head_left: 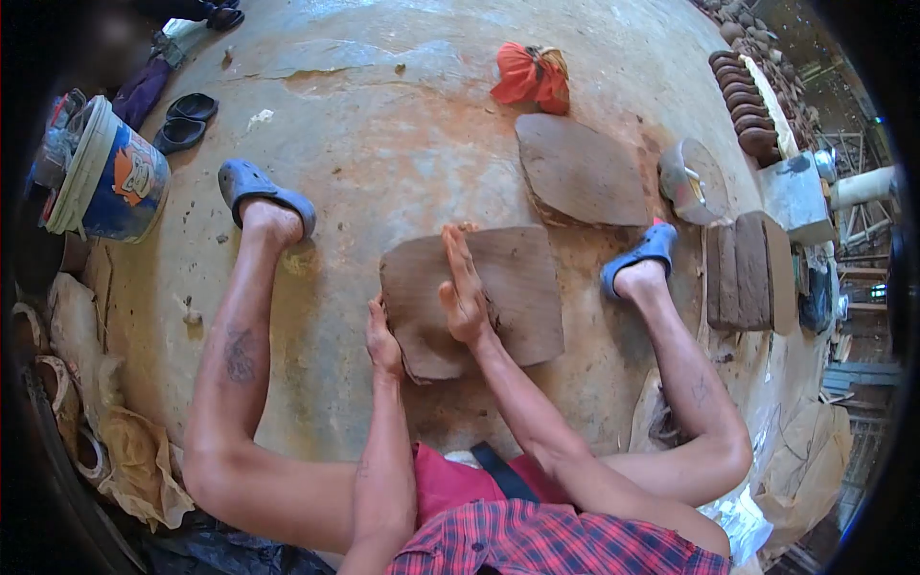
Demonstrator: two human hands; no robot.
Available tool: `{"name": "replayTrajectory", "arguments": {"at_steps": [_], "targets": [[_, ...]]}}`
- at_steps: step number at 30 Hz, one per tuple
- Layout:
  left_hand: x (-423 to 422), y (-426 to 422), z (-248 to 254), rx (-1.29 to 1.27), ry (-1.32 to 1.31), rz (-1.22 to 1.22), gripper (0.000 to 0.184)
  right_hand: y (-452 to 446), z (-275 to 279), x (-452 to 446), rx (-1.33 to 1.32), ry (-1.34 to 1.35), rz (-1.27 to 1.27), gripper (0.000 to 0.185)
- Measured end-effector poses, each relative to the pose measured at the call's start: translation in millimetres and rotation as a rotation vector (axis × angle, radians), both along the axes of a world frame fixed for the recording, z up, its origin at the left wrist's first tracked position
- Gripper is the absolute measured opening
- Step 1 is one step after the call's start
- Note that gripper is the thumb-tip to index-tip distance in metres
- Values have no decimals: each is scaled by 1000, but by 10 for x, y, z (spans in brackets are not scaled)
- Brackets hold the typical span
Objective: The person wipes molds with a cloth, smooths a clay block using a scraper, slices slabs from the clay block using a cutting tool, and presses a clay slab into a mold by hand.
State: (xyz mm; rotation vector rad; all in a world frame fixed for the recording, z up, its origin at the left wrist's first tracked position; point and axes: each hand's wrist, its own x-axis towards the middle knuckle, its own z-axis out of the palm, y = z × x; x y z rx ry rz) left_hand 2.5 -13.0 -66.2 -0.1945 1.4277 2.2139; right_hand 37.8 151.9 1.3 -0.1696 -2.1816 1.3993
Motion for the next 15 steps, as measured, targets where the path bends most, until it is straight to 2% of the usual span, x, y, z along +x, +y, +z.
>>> {"name": "replayTrajectory", "arguments": {"at_steps": [2, 3, 7, 15], "targets": [[-6, 20, -12, -15, 12, 30, 65, 100, -85, -23, 26, -44, 45, 84], [15, 7, -37, -9, 3, 26, 65, 158, -20, -79, -26, 18, 56, 85], [-2, 1, 3, 8, -68, 28, 67, 258, 504, -528, -256, 242, 79, 91], [40, -39, 67, 13, -136, 26, 73, 324, 1, -763, -381, 145, -32, 94]]}}
